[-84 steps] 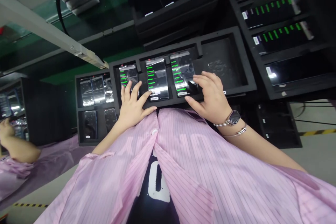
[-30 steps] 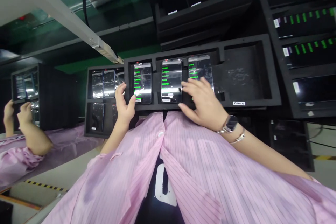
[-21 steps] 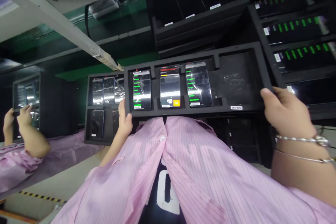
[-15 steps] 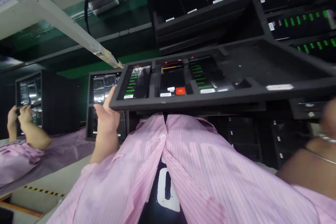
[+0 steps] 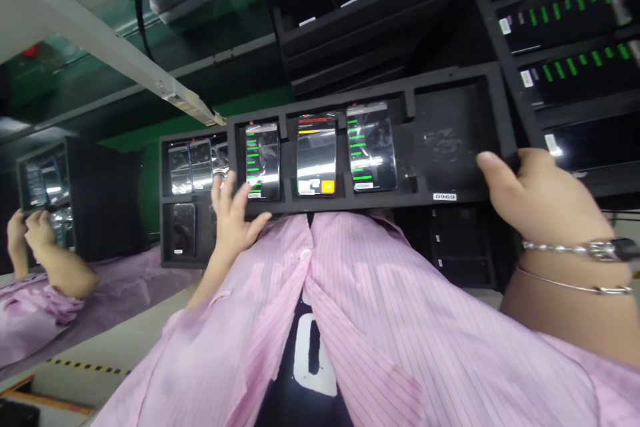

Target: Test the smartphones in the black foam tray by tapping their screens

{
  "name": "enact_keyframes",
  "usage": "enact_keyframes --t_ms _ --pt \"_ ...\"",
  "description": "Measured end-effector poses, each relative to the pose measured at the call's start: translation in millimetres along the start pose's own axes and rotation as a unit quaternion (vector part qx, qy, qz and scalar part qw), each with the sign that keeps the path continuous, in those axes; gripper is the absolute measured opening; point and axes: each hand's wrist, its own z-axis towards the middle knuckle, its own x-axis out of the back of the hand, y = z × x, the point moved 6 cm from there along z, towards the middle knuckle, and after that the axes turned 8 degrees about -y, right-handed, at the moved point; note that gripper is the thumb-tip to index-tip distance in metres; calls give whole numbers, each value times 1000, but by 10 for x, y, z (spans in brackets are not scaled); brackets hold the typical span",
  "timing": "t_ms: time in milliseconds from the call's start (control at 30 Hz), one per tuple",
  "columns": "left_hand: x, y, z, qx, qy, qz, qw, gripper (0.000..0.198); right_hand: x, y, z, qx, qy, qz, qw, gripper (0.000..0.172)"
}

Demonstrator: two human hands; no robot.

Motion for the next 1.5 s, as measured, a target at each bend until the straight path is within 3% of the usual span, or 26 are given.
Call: enact_keyframes --t_ms 67,100,167,267,433,567,767,900,1100,1233,1300,1367,1433,1500 --pt "-95 303 135 -87 -41 30 995 63 22 -54 7 -58 -41 15 997 102" --pt "-148 419 205 -114 -68 44 990 61 64 -129 13 -52 -47 29 997 105" --pt "-226 560 325 -137 -107 71 982 63 174 -355 17 26 -31 66 997 109" --pt "-237 625 415 -147 -111 83 979 72 279 -658 -47 157 23 109 981 106" --pt "-160 605 505 -115 -108 61 986 72 180 -929 -192 271 108 125 948 84" --pt "-255 585 705 -82 -161 63 982 72 33 -989 -208 268 118 120 948 81" --pt "-353 426 994 -26 -182 72 980 75 -48 -968 -198 218 34 121 968 76" --pt "-274 416 870 -45 -164 62 983 81 -5 -1017 -247 210 57 124 968 75" --pt "-267 548 626 -84 -155 59 983 69 -16 -1084 -254 182 66 112 975 72" --pt "-73 409 578 -80 -90 19 993 76 142 -936 -255 210 130 126 961 80" --pt "91 144 510 -29 -45 -10 999 82 201 -763 -205 167 126 119 971 81" --pt "190 -213 408 71 -32 -34 996 84 156 -535 -119 54 54 114 991 76" --pt "174 -503 299 160 -75 -78 981 75 19 -301 -78 -87 -44 125 987 67" --pt "126 -600 221 186 -123 -131 966 60 -119 -159 -84 -168 -92 151 970 52"
